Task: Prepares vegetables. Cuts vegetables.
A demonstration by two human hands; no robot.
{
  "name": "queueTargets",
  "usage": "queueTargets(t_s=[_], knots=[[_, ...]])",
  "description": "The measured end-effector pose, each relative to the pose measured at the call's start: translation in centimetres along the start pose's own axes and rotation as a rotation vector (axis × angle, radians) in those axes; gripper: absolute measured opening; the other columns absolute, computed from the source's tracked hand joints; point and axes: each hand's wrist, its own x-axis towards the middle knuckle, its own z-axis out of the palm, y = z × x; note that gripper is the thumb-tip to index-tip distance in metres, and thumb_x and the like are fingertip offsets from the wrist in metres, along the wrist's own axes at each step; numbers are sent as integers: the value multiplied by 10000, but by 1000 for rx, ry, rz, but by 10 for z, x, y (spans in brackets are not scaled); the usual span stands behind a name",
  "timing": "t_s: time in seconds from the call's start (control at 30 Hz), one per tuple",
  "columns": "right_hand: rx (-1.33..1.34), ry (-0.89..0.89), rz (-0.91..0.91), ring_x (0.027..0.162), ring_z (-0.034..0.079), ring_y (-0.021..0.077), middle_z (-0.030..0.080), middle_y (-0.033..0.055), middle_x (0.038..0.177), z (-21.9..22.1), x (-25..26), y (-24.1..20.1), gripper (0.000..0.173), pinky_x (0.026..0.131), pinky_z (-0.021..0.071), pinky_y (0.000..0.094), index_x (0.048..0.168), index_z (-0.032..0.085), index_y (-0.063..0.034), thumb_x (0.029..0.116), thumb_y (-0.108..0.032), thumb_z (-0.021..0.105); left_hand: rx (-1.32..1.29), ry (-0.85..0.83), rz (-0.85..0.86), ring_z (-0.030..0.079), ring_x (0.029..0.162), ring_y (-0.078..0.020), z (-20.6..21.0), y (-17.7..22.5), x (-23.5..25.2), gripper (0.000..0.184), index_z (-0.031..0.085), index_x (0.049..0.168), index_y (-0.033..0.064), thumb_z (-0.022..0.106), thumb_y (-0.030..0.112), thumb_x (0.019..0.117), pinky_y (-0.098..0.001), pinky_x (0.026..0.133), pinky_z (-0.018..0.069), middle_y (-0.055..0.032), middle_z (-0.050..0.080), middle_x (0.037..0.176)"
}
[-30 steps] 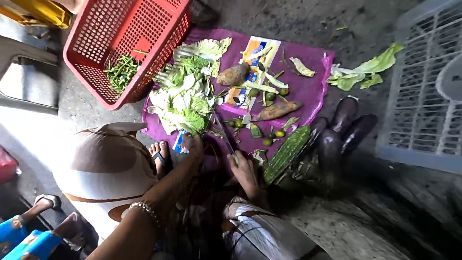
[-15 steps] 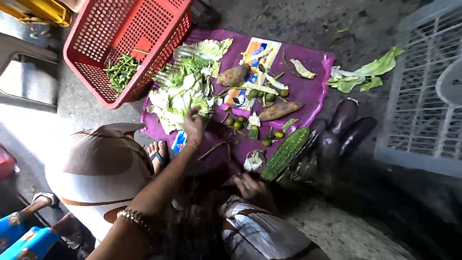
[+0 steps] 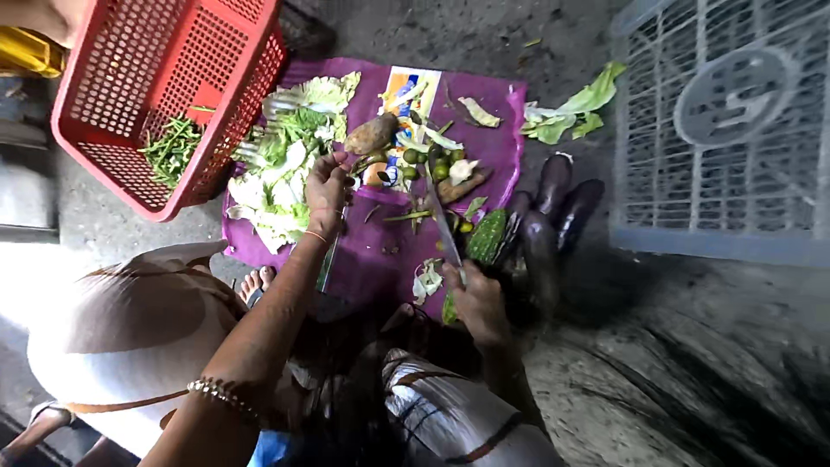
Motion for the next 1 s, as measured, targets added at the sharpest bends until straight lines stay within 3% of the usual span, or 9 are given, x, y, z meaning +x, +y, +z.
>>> queueTargets(t_s=[0.07, 0.13, 0.23, 0.37, 0.47, 0.53, 0.7, 0.9, 1.0], knots=[[64, -109, -26, 841, 698, 422, 703, 264, 966, 13, -8, -12, 503, 777, 546, 608, 1305, 630, 16, 1071, -404, 484, 169, -11, 26, 676, 824, -192, 0, -2, 14, 254, 596, 1284, 23, 487, 81, 1061, -370, 683, 577, -127, 667, 1089], [80, -241, -64, 870, 695, 396, 698, 247, 976, 30, -11, -20, 478, 812, 542, 587, 1252, 647, 19, 1070, -399, 503, 450, -106, 90, 680, 1067, -273, 0, -12, 34, 325, 591, 1338, -4, 479, 48, 1037, -460, 889, 570, -186, 655, 1263], [-19, -297, -42, 1041, 670, 416, 696, 251, 1082, 42, -6, -21, 459, 913, 502, 585, 1229, 659, 4, 1066, -398, 508, 931, -258, 156, 522, 1344, -425, 10, -29, 60, 474, 530, 1451, 0, 586, 75, 986, -567, 1115, 428, -266, 524, 1461], [-71, -66, 60, 1007, 695, 459, 716, 267, 1053, 35, -14, -3, 468, 861, 524, 629, 1324, 626, -10, 1075, -377, 476, 1194, -331, 86, 402, 1402, -514, 42, -38, 49, 609, 460, 1505, 25, 671, 168, 951, -686, 1048, 414, -294, 437, 1512], [-8, -71, -45, 924, 710, 449, 723, 258, 970, 35, -34, 16, 449, 808, 541, 634, 1244, 673, 0, 1055, -380, 525, 1114, -485, 104, 576, 1276, -434, 69, -19, 26, 410, 595, 1406, 83, 587, 185, 1009, -636, 1007, 483, -237, 571, 1413], [-66, -159, -49, 1010, 700, 451, 725, 256, 1063, 33, -45, 23, 418, 870, 534, 634, 1254, 695, -28, 1044, -364, 562, 1143, -501, 156, 598, 1250, -418, 87, -2, 12, 394, 604, 1410, 146, 559, 207, 1023, -640, 963, 499, -199, 552, 1452], [-109, 65, -33, 860, 714, 499, 715, 306, 923, 27, -51, 34, 397, 742, 550, 651, 1163, 695, 70, 1037, -293, 597, 1123, -535, 357, 622, 1214, -393, 121, 3, 4, 392, 627, 1369, 132, 633, 222, 988, -590, 926, 544, -188, 547, 1441], [6, -194, -61, 919, 727, 388, 735, 221, 997, 5, -56, 14, 373, 835, 572, 578, 1205, 694, 18, 1043, -298, 578, 1177, -526, 618, 504, 1351, -402, 172, -30, 4, 402, 628, 1356, 105, 669, 237, 979, -602, 979, 495, -174, 557, 1439], [247, 99, -143, 785, 731, 297, 737, 177, 875, 18, -53, 33, 361, 727, 607, 501, 1131, 714, 37, 999, -287, 624, 1002, -365, 646, 544, 1303, -399, 172, -4, 25, 498, 630, 1367, 123, 752, 284, 911, -616, 952, 508, -170, 530, 1474]])
